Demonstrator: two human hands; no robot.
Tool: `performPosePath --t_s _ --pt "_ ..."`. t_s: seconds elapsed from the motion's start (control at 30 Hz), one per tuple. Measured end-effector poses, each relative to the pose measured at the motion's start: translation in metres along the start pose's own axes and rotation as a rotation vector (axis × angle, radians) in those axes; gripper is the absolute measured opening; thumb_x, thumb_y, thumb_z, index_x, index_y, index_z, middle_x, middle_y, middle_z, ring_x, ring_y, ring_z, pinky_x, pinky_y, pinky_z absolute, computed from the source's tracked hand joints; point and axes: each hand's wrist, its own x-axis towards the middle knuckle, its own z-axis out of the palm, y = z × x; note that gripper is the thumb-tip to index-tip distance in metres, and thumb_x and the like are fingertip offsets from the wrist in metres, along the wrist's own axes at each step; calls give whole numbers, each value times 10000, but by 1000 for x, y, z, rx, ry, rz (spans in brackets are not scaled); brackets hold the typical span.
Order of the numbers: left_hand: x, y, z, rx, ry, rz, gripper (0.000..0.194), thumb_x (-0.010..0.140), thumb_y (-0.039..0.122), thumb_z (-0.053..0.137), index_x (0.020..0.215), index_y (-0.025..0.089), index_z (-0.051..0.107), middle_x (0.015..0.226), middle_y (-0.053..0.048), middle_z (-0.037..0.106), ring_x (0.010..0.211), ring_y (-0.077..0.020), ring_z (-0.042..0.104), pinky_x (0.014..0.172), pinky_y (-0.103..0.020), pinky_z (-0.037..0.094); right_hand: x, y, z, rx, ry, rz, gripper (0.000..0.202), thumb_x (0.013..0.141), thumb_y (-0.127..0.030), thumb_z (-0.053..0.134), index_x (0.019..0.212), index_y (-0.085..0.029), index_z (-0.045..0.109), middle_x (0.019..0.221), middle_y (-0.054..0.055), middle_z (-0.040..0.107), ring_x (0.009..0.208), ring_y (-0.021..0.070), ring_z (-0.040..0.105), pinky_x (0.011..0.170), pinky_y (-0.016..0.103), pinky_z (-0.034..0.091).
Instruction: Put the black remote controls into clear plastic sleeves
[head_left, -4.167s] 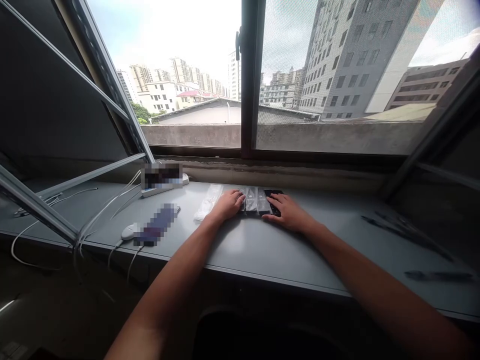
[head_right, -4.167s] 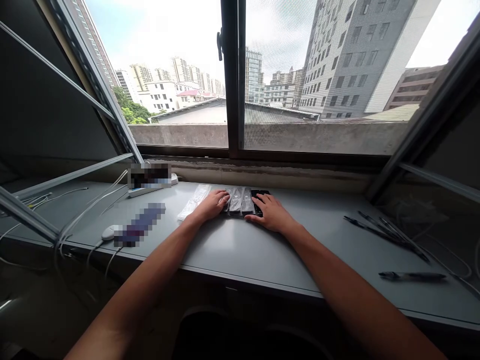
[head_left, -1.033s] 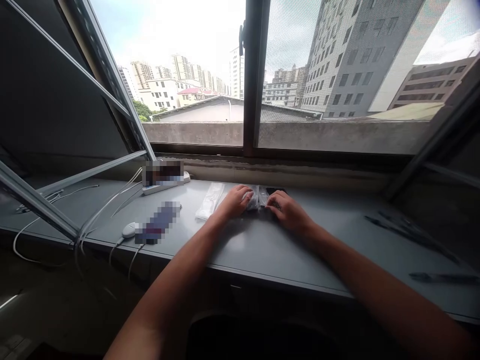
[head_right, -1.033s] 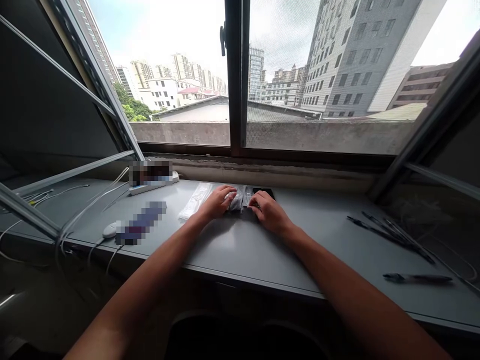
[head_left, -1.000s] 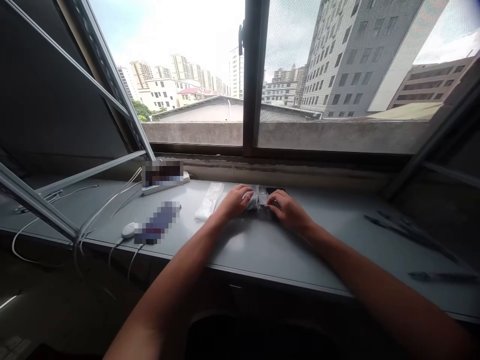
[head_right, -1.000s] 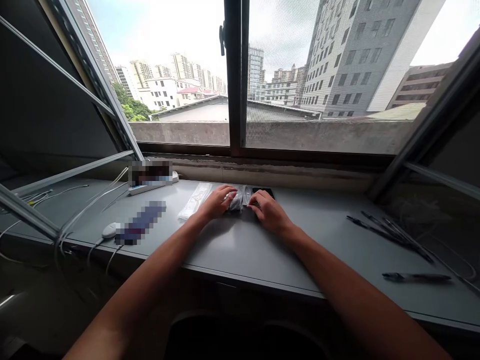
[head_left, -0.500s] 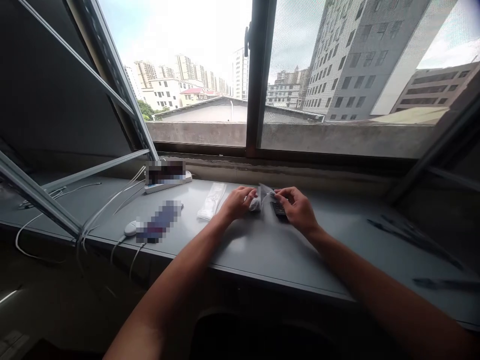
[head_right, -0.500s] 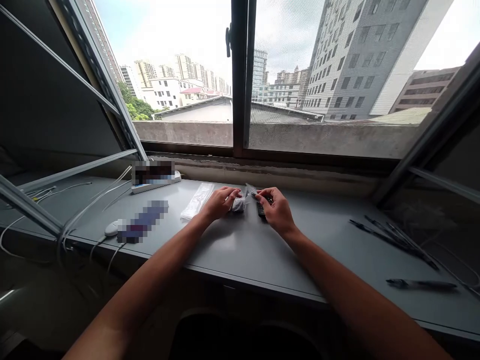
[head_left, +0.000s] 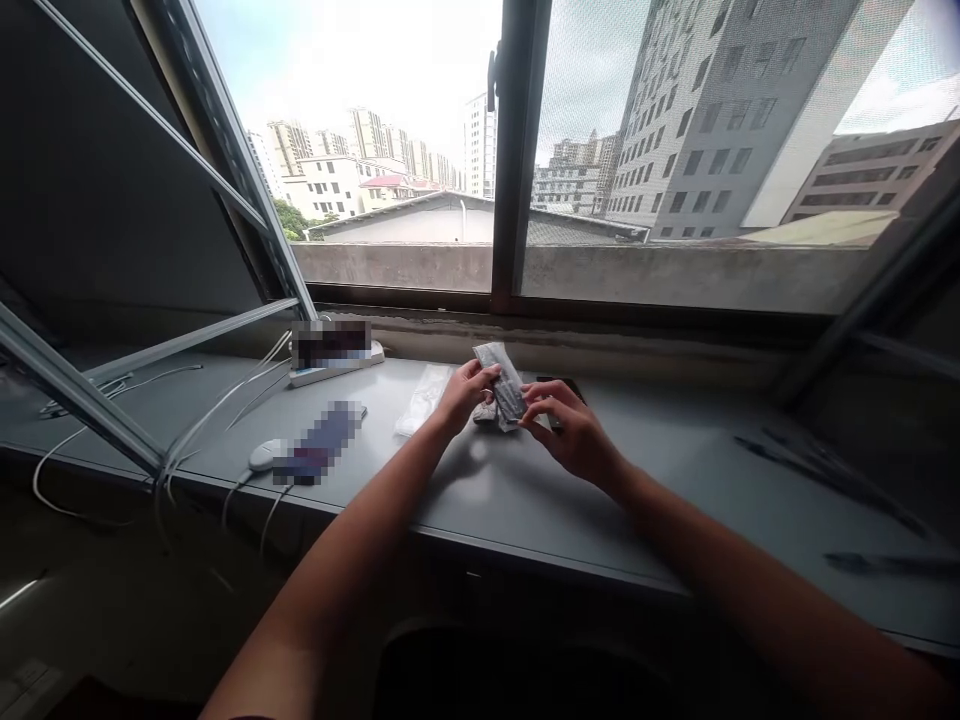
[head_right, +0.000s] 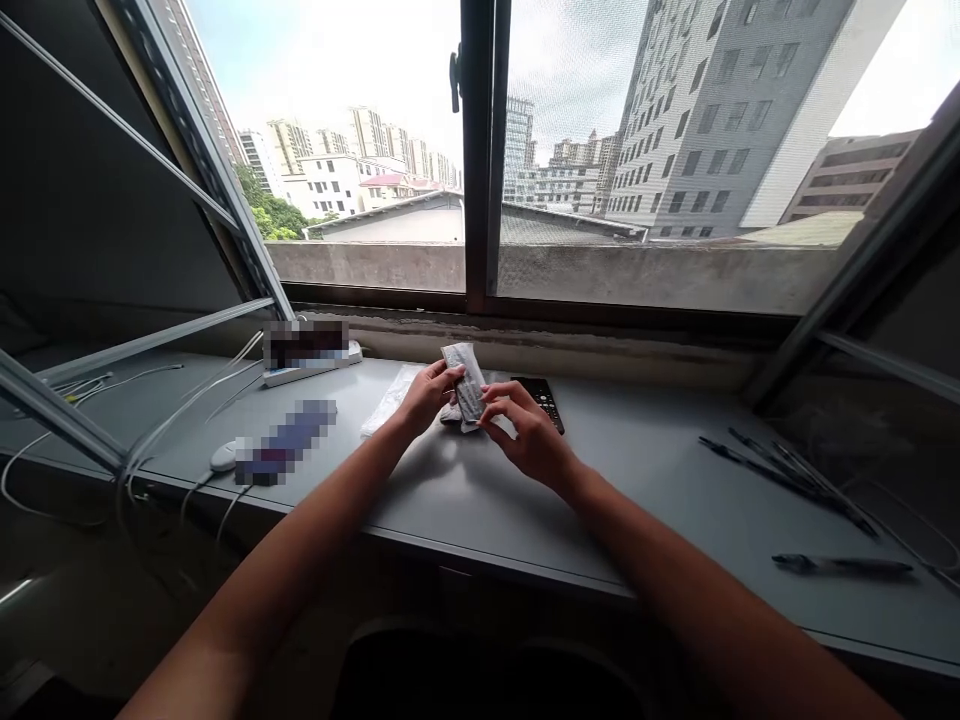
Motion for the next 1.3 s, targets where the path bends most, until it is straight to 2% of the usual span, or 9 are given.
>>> performPosePath --t_s 0.07,0.2,0.33,0.47,0.57,0.67,0.77,0.9,1.3 --pt "-1 1 -2 -15 2 -18 430 804 481 893 1030 154 728 856 -12 659 645 -98 530 552 -235 384 0 2 1 75 36 78 205 1020 -456 763 1123 -289 704 1438 147 619 1410 350 620 1190 583 552" --pt "-2 1 0 4 -40 -14 501 796 499 910 1111 155 730 985 -46 717 711 -115 602 583 -236 455 2 6 1 397 61 369 629 937 -620 811 1415 -276 589 1629 179 515 1395 360 650 1074 507 638" --pt "-4 0 3 -4 -35 1 588 767 505 945 1177 164 696 1014 -48 735 753 -131 648 615 -239 519 3 7 0 655 -37 643 764 915 -600 845 1511 -259 512 1388 167 721 1034 316 812 816 463 718" --pt "-5 1 4 -5 -13 13 612 740 488 978 1172 167 687 1008 -47 742 791 -145 681 633 -237 556 2 7 2 812 -180 775 583 907 -537 887 1329 -215 647 1071 118 818 772 274 823 561 353 674" --pt "-4 1 4 -57 -24 -20 606 773 577 941 1146 164 700 996 -63 742 787 -153 689 662 -258 586 0 8 4 851 -204 827 447 879 -540 918 1059 -175 732 997 115 825 774 248 822 603 323 679" --pt "-2 2 2 -147 -76 -71 629 859 725 804 1133 164 721 1003 -90 743 780 -162 686 654 -269 585 0 9 4 860 -186 845 439 845 -532 951 947 -161 740 921 99 820 757 230 819 699 343 702" --pt "-1 2 -1 -150 -64 -67 601 898 743 744 1107 180 734 984 -87 736 783 -166 674 606 -246 531 0 8 4 855 -190 867 427 822 -490 979 948 -175 720 905 92 819 735 227 813 670 341 698" --pt "0 1 -4 -45 58 -51 507 866 665 797 1042 192 740 906 -52 700 776 -164 658 579 -230 458 0 6 4 858 -244 904 444 826 -491 974 998 -192 695 965 106 823 729 230 803 542 298 642" --pt "5 -3 -9 29 222 -41 506 823 656 827 885 161 741 820 -55 684 741 -167 621 576 -255 468 0 5 4 807 -274 919 497 812 -561 958 1009 -194 688 939 63 806 641 174 749 497 244 546"
